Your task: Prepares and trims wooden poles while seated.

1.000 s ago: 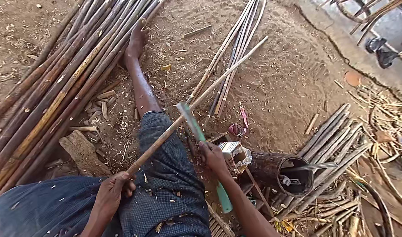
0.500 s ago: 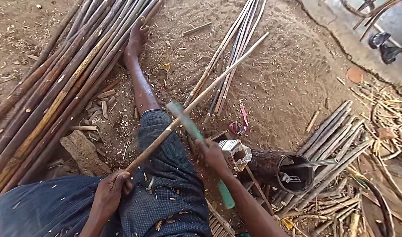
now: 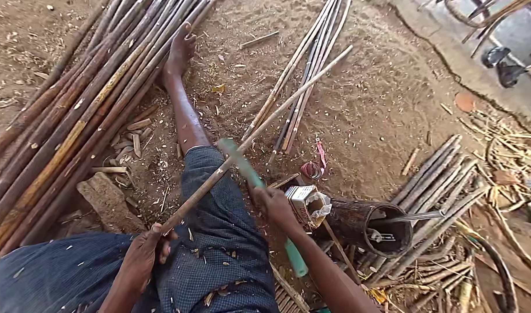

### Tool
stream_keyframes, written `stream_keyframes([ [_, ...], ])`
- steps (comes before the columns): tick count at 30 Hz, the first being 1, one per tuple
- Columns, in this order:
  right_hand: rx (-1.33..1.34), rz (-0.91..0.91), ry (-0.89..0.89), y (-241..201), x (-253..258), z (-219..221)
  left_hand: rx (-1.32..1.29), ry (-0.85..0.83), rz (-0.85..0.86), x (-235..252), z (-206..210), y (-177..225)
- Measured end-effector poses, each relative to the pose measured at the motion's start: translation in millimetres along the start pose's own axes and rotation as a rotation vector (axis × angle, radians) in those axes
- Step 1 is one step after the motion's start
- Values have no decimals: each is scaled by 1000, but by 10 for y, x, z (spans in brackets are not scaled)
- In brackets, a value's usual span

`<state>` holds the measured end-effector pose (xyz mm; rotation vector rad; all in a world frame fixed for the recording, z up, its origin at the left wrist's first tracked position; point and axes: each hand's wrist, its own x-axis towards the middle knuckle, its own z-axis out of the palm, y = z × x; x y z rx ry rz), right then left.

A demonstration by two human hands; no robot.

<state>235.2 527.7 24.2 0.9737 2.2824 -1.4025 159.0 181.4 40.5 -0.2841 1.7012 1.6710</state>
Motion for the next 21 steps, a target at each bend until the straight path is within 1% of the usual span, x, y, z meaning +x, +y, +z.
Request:
stream_keyframes([
  [1,166,71,90,44,81,-20,-25,2,-13,-5,2,7],
  [2,281,127,126,39,106,-18,-60,7,-19,-22,-16,16],
  [3,334,156,119,9,89,-14,-99,18,-18,-50,-67,14],
  [4,318,167,92,2,30,-38,-118,28,-18,-104,-144,-11],
  [5,238,155,75,33,-28,-105,-112,38,-11,-150,-223,-35],
  [6,162,132,97,74,-27,-200,-93,47,0,-161,-282,-42],
  [7,139,117,143,105,16,-293,-79,51,12,-155,-307,-48],
  [9,231,103,210,93,78,-361,-64,50,2,-164,-263,-76],
  [10,245,93,199,44,76,-320,-66,43,-4,-165,-234,-84],
  [11,165,49,133,-5,60,-258,-67,32,1,-152,-207,-86],
  [13,-158,-76,-115,-147,-79,-96,-57,23,39,-113,-171,-81],
  [14,-295,-141,-190,-197,-149,-18,-43,24,51,-116,-174,-72],
  [15,-318,-149,-207,-220,-150,-16,-29,25,56,-130,-186,-60],
  [16,-194,-100,-166,-217,-57,-98,-22,24,59,-135,-202,-52],
  [18,176,50,73,-130,273,-327,-1,26,45,-148,-214,-53],
  [19,296,111,187,-91,402,-406,2,29,33,-162,-212,-64],
  [20,281,109,214,-66,459,-440,-3,28,27,-165,-209,-75],
  [21,144,38,126,-68,414,-428,-12,29,29,-164,-209,-77],
])
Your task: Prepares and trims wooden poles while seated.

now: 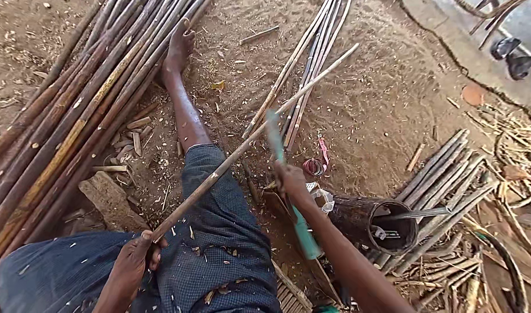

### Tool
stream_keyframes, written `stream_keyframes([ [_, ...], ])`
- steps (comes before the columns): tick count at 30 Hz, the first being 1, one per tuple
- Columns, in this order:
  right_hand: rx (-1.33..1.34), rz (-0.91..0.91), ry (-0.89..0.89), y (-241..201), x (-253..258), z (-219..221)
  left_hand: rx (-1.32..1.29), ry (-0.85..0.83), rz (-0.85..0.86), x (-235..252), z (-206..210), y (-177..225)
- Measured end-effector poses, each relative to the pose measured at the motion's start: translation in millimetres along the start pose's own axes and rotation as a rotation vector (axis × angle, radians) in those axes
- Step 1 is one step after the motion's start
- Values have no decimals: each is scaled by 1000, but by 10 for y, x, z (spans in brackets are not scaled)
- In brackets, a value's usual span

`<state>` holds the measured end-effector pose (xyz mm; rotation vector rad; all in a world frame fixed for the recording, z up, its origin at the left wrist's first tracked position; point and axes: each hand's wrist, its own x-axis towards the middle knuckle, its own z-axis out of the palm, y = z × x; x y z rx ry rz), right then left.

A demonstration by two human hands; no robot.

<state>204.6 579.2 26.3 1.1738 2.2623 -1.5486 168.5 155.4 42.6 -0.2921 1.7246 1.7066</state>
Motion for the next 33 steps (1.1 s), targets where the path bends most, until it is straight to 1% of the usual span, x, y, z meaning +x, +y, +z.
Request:
stream_keyframes([
  [1,-186,-88,-164,-38,-121,32,-2,5,2,4,-4,6],
  [2,-348,-160,-285,-118,-252,73,-2,10,0,2,-8,9],
  [3,-433,-186,-323,-183,-323,80,-1,15,-3,-4,-14,10],
  [4,-390,-168,-268,-209,-290,34,1,12,-4,4,-17,16],
  [6,-91,-64,0,-128,-38,-93,-9,-1,-15,36,23,26],
  [7,-2,-16,87,-85,20,-92,-24,-1,-31,29,59,20],
  [8,-28,-10,54,-61,-40,-25,-38,4,-45,21,85,27],
  [10,-262,-134,-232,-67,-430,291,-61,23,-73,15,95,65],
  [11,-390,-207,-315,-70,-642,419,-66,16,-88,6,89,66],
  [12,-464,-221,-328,-77,-728,455,-67,6,-94,19,81,67],
  [13,-421,-177,-268,-83,-673,410,-73,-7,-93,42,80,67],
  [15,-211,-38,-72,28,-413,310,-99,-22,-114,37,95,44],
  [16,-176,-27,-32,79,-401,317,-118,-27,-122,30,102,40],
  [17,-221,-81,-77,67,-470,363,-138,-29,-121,44,106,56],
  [19,-458,-253,-253,50,-730,483,-180,-38,-133,19,91,62],
  [20,-492,-245,-282,31,-760,478,-209,-53,-148,16,83,67],
  [21,-418,-170,-241,17,-675,422,-241,-70,-165,37,82,77],
  [22,-291,-87,-144,40,-531,358,-268,-82,-190,62,94,88],
  [23,-176,-35,-46,92,-418,337,-294,-91,-212,69,110,93],
  [24,-140,-16,1,107,-411,368,-327,-92,-232,54,124,98],
  [26,-234,-79,-112,55,-611,499,-383,-100,-260,16,114,122],
  [27,-241,-77,-177,83,-672,522,-394,-118,-275,-25,89,111],
  [28,-195,-63,-196,120,-642,492,-402,-134,-288,-33,73,103],
  [30,-76,-4,-97,134,-450,385,-405,-137,-270,23,102,83],
  [31,-53,7,-78,146,-454,389,-395,-120,-258,20,127,62],
  [32,-115,-31,-120,131,-554,424,-384,-99,-239,16,139,51],
  [33,-254,-117,-199,105,-697,466,-363,-77,-215,15,140,48],
])
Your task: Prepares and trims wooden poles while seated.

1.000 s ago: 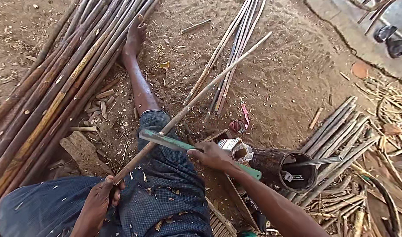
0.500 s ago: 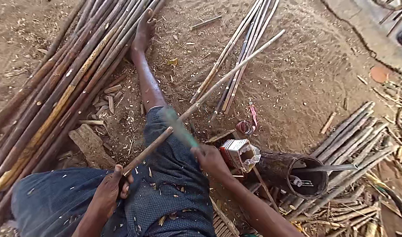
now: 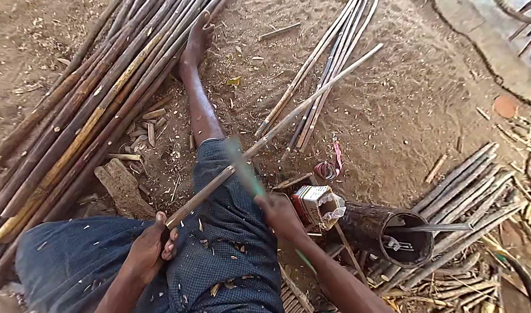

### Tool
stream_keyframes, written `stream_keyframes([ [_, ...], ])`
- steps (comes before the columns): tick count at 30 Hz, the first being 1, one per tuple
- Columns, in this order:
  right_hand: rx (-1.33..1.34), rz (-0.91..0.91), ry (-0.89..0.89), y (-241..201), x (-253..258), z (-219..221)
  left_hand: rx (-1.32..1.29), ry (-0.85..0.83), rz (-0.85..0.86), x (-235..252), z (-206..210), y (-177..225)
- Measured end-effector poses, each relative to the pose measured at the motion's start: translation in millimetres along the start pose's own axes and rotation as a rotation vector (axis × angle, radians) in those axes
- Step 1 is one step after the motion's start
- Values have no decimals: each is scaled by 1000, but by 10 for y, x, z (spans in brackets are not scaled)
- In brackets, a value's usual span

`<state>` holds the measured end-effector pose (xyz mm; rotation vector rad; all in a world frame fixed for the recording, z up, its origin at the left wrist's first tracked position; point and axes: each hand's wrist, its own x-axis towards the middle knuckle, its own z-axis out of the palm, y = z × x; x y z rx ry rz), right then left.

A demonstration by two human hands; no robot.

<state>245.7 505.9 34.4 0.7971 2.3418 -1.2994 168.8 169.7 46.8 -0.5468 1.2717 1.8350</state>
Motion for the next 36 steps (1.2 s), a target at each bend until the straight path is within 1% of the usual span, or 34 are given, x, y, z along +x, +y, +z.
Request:
stream_keyframes([
  [1,-155,-91,-47,-14,-72,44,45,24,37,3,0,-7],
  [2,-205,-99,-54,-23,-74,27,124,51,87,9,0,-12],
  [3,-127,-40,-13,-15,-9,-44,239,71,150,14,0,-17],
  [5,91,122,140,61,184,-183,507,82,299,35,-30,-69],
  [6,109,129,167,49,183,-195,611,80,356,48,-53,-100],
  [7,30,71,105,-26,104,-165,677,86,388,54,-67,-107],
  [9,-233,-80,-84,-166,-135,-20,730,109,402,14,-87,-116],
  [10,-265,-77,-95,-194,-146,-21,738,112,413,16,-96,-112],
  [11,-196,-16,-35,-191,-68,-95,753,113,433,38,-99,-100],
  [13,-40,111,156,-78,140,-244,820,126,465,58,-80,-89],
  [14,-56,98,170,-56,134,-231,851,140,477,55,-81,-102],
  [15,-122,38,85,-126,34,-172,888,155,493,54,-93,-102],
  [16,-222,-40,-47,-221,-104,-82,910,162,500,44,-111,-105],
  [17,-334,-86,-154,-286,-218,-1,919,160,496,32,-133,-115],
  [18,-368,-78,-187,-338,-260,9,916,154,497,40,-138,-108],
  [19,-303,-42,-136,-340,-227,-68,908,145,499,62,-126,-92],
  [21,-53,53,58,-214,-88,-347,921,107,455,30,-95,-21],
  [22,56,80,143,-146,-31,-485,957,92,414,-22,-91,34],
  [24,238,83,314,-68,5,-682,1004,97,408,-105,-67,72],
  [25,306,74,372,-44,6,-748,994,111,416,-102,-15,67],
  [27,382,71,418,1,26,-784,920,105,394,27,154,57],
  [28,384,76,408,18,39,-745,874,76,361,135,270,75],
  [30,307,105,324,42,26,-546,828,3,311,387,510,109],
  [32,107,89,168,5,-71,-222,785,-53,317,653,697,130],
  [34,-104,11,4,-40,-187,26,691,-83,292,801,793,155],
  [35,-145,-1,-11,-29,-191,39,646,-88,267,831,812,177],
  [36,-96,17,19,17,-172,-1,627,-90,256,841,816,191],
])
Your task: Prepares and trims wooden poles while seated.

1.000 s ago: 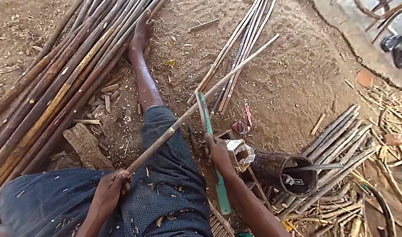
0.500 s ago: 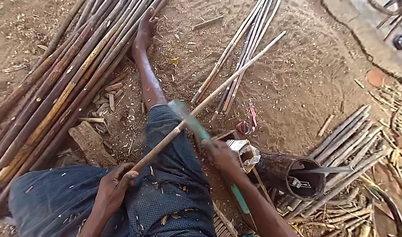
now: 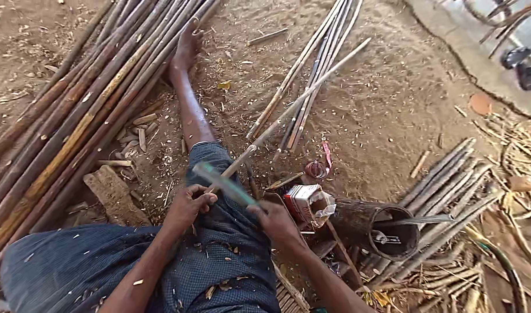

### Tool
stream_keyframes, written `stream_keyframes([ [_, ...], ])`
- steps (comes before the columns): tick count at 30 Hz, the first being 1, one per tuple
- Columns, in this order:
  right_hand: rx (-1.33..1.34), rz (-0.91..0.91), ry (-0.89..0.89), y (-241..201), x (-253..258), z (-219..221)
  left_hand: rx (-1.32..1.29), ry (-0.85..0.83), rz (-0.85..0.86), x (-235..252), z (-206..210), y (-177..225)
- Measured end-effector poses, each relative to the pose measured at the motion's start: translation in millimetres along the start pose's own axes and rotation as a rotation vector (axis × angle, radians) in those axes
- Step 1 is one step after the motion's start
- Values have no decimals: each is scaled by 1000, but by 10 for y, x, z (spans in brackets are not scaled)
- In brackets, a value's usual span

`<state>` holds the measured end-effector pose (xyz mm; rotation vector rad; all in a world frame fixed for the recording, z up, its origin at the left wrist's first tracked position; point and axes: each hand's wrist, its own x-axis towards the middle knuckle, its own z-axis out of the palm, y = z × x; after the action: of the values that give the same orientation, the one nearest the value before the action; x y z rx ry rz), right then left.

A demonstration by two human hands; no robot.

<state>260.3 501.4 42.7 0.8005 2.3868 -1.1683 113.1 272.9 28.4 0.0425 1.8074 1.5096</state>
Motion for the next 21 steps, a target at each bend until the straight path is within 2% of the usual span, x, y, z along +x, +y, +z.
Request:
stream_keyframes([
  [3,169,101,118,176,43,34,4,-16,14,-16,-2,-33],
  [6,-32,-47,22,-25,-4,138,-13,-20,18,-7,-36,-39],
  [7,5,-38,33,-16,-6,111,-13,-22,23,-9,-47,-47],
  [10,165,98,147,102,85,55,-4,-19,34,30,-38,-72],
  [13,36,22,48,-21,18,138,-12,-3,28,-4,-29,-94],
  [17,185,110,98,83,111,76,-14,3,48,29,-13,-91],
  [19,29,10,36,-10,35,148,-23,6,55,23,-24,-107],
  [21,9,25,52,-39,32,130,-27,6,51,9,-45,-111],
])
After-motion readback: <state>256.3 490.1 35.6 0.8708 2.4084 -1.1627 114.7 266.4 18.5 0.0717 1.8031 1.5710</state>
